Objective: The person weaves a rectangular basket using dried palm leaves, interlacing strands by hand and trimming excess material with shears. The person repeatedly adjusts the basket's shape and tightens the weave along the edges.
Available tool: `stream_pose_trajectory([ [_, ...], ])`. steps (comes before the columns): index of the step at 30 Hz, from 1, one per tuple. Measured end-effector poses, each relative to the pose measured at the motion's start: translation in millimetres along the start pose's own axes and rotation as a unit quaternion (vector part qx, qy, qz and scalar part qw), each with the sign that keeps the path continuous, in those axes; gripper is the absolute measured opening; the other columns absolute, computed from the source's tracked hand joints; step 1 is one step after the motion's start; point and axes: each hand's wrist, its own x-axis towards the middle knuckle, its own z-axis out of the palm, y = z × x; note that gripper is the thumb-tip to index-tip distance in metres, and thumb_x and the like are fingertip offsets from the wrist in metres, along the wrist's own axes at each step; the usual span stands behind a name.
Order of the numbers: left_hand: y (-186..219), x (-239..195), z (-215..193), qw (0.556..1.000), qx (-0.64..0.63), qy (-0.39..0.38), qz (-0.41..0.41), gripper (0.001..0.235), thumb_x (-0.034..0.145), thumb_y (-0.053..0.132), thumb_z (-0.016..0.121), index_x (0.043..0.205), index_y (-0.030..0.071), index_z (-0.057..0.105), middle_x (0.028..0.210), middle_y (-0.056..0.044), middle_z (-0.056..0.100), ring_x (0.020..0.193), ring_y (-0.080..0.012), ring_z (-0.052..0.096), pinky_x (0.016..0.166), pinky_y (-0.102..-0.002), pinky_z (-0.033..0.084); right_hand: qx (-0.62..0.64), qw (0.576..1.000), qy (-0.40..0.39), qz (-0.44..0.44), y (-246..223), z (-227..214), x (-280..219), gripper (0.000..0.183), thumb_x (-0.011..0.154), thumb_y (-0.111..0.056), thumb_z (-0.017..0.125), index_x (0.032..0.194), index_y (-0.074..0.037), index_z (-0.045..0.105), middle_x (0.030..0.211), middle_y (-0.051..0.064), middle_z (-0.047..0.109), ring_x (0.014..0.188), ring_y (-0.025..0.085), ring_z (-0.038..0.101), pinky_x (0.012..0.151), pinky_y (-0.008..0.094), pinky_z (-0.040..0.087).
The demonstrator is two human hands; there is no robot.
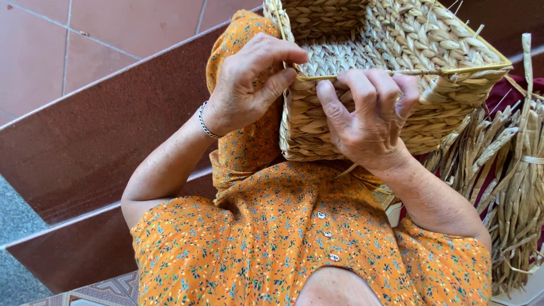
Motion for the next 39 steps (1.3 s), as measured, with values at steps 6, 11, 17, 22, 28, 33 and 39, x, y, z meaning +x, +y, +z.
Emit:
stream_pose_trajectory([
  [6,-2,8,3,0.994,0.074,-0.032,0.073,0.021,0.103,0.011,0.076,0.122,0.006,0.068,0.125,-0.01,0.067,0.115,-0.0296,0.06,0.104,-0.04,0.051,-0.043,0.999,0.011,0.0,-5,5,3,0.028,0.103,-0.01,0.073,0.131,-0.009,0.071,0.128,0.008,0.055,0.126,0.027,0.048,0.107,0.049,0.03],
  [11,3,17,4,0.981,0.149,-0.044,0.115,0.023,0.098,0.01,0.077,0.12,0.007,0.073,0.117,-0.008,0.066,0.112,-0.0279,0.058,0.099,-0.044,0.046,0.044,0.993,0.104,0.045,-4,-9,-5,0.027,0.094,-0.017,0.073,0.119,-0.009,0.072,0.119,0.014,0.058,0.114,0.034,0.051,0.101,0.051,0.037],
  [17,6,42,18,0.996,0.044,-0.073,0.0,0.01,0.097,0.017,0.08,0.105,0.011,0.075,0.095,0.0,0.071,0.098,-0.0191,0.06,0.091,-0.04,0.047,0.076,0.984,0.076,0.14,-12,-17,-38,0.039,0.097,-0.033,0.086,0.107,-0.001,0.068,0.098,0.011,0.063,0.091,0.032,0.058,0.084,0.047,0.042],
  [22,28,57,17,0.994,0.075,-0.082,-0.015,0.019,0.091,0.013,0.077,0.109,0.01,0.069,0.095,-0.003,0.067,0.097,-0.0212,0.061,0.088,-0.039,0.048,0.207,0.963,0.081,0.151,-22,-17,-45,0.018,0.093,-0.01,0.082,0.094,-0.005,0.065,0.084,0.009,0.064,0.077,0.028,0.06,0.072,0.04,0.046],
  [28,46,49,30,0.948,0.18,-0.084,0.247,0.056,0.078,0.015,0.078,0.129,0.007,0.056,0.114,-0.014,0.064,0.107,-0.0307,0.057,0.091,-0.046,0.049,0.537,0.813,0.066,0.214,-29,-49,-52,0.019,0.098,-0.017,0.073,0.094,-0.002,0.063,0.08,0.006,0.064,0.067,0.019,0.06,0.063,0.033,0.048],
  [33,19,62,56,0.974,0.141,-0.039,0.173,0.023,0.097,0.004,0.076,0.116,0.011,0.066,0.102,-0.008,0.071,0.097,-0.0281,0.07,0.085,-0.04,0.058,0.386,0.902,0.157,0.118,-8,-30,-46,0.038,0.103,-0.04,0.045,0.094,-0.011,0.067,0.089,0.01,0.068,0.09,0.025,0.06,0.083,0.045,0.048],
  [39,-10,73,60,0.993,-0.082,-0.062,-0.064,0.016,0.113,0.012,0.062,0.106,0.001,0.071,0.09,-0.008,0.079,0.079,-0.012,0.079,0.069,-0.026,0.065,0.143,0.945,0.162,0.245,21,24,-41,0.04,0.111,-0.044,0.06,0.124,-0.007,0.068,0.119,0.008,0.074,0.124,0.024,0.056,0.109,0.044,0.03],
])
